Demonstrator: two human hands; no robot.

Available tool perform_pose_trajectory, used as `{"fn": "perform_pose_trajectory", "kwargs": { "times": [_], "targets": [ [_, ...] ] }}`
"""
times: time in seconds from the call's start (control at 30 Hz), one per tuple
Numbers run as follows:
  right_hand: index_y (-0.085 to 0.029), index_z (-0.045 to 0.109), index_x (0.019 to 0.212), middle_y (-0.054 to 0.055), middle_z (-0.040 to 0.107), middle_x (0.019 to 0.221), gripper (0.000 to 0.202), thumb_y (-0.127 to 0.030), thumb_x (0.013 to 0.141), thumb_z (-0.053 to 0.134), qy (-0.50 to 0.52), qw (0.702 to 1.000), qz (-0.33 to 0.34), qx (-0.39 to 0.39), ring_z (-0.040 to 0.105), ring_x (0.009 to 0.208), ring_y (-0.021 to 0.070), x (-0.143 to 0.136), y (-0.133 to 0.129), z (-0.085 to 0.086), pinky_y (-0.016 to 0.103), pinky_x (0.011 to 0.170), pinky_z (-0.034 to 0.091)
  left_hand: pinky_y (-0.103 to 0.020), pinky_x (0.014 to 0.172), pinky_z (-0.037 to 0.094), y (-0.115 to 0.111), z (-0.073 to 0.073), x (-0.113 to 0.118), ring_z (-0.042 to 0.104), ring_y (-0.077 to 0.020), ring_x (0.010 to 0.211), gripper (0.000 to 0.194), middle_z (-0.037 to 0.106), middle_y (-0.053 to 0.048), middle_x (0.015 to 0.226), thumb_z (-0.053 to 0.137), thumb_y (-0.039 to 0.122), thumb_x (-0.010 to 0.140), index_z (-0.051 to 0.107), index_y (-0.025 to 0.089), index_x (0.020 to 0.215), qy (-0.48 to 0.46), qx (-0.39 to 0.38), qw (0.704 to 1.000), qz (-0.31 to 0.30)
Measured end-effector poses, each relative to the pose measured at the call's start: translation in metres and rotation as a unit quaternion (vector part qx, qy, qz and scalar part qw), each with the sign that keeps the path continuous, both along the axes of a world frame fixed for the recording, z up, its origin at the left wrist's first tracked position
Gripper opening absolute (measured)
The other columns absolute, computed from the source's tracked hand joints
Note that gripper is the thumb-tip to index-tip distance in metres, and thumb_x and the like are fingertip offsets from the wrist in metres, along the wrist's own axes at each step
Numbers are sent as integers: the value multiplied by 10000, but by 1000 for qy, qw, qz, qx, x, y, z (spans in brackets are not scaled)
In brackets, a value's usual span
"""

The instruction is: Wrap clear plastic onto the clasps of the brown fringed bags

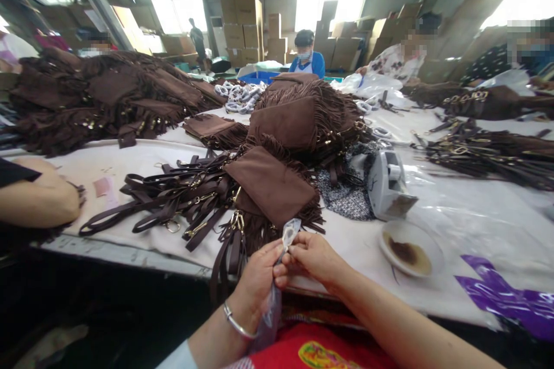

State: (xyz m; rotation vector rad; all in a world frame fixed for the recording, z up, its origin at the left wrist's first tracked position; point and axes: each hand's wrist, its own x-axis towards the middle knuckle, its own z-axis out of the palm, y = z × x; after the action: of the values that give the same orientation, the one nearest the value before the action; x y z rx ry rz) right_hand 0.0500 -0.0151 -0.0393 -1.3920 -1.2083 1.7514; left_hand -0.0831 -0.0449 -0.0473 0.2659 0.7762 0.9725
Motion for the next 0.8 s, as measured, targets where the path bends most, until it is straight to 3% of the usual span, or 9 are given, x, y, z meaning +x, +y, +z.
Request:
{"fn": "perform_pose_trajectory", "kwargs": {
  "times": [0.1, 0.3, 0.4, 0.5, 0.6, 0.67, 0.73, 0.8],
  "targets": [
    [-158, 632, 780, -28, 611, 621, 161, -123, 677, 513, -52, 996, 16, 74, 522, 563, 105, -2, 1, -1, 204, 525, 376, -91, 376, 196, 1, -1, -1, 237, 24, 404, 243, 419, 68, 653, 644, 194, 806, 562, 136, 1027, -13, -14, 1000, -4],
    [-165, 647, 819, -4, 653, 690, 183, -145, 685, 523, -121, 981, 22, 151, 565, 643, 140, -7, 10, -22, 225, 593, 419, -102, 375, 219, 0, 2, 0, 244, 10, 384, 299, 406, 88, 613, 659, 268, 793, 547, 177, 1055, 34, -28, 999, -3],
    [-159, 661, 821, 15, 669, 691, 173, -209, 672, 589, -173, 974, 0, 143, 580, 648, 165, -7, 12, -24, 242, 573, 417, -135, 371, 262, -3, 10, 4, 272, -15, 378, 423, 444, 84, 595, 645, 368, 793, 537, 194, 1163, 116, 6, 993, -2],
    [-160, 640, 798, 5, 625, 580, 181, -319, 738, 576, -134, 988, -11, 72, 529, 510, 136, -4, 7, -19, 233, 482, 375, -174, 369, 303, -4, 13, 10, 318, -44, 372, 473, 466, 74, 583, 570, 422, 832, 536, 174, 1233, 221, 66, 973, 13],
    [-162, 595, 752, -2, 585, 550, 351, -505, 796, 532, -15, 999, -18, -25, 445, 420, 98, 1, -3, -15, 215, 408, 309, -240, 504, 465, -6, 7, 13, 529, -113, 514, 414, 598, -1, 685, 466, 375, 895, 576, 161, 1233, 364, 165, 916, 26],
    [-150, 599, 737, -9, 571, 564, 390, -540, 749, 611, 43, 998, -29, -46, 439, 436, 84, 5, -9, -14, 206, 420, 310, -321, 819, 519, -8, 2, 13, 643, -191, 892, 420, 680, -106, 1019, 440, 306, 911, 560, 151, 1283, 448, 262, 854, 30],
    [-137, 624, 734, -22, 557, 562, 375, -494, 674, 720, 66, 996, -47, -50, 439, 458, 75, 7, -14, -14, 202, 449, 321, -372, 1053, 390, -11, 1, 10, 529, -232, 1211, 485, 562, -157, 1328, 431, 254, 911, 474, 127, 1377, 492, 344, 800, 9],
    [-133, 648, 752, -18, 578, 584, 373, -459, 622, 775, 81, 992, -68, -63, 453, 481, 78, 9, -16, -15, 204, 469, 327, -382, 1096, 344, -14, 4, 5, 482, -243, 1276, 552, 500, -164, 1402, 444, 244, 904, 388, 119, 1439, 503, 379, 776, -33]
  ]
}}
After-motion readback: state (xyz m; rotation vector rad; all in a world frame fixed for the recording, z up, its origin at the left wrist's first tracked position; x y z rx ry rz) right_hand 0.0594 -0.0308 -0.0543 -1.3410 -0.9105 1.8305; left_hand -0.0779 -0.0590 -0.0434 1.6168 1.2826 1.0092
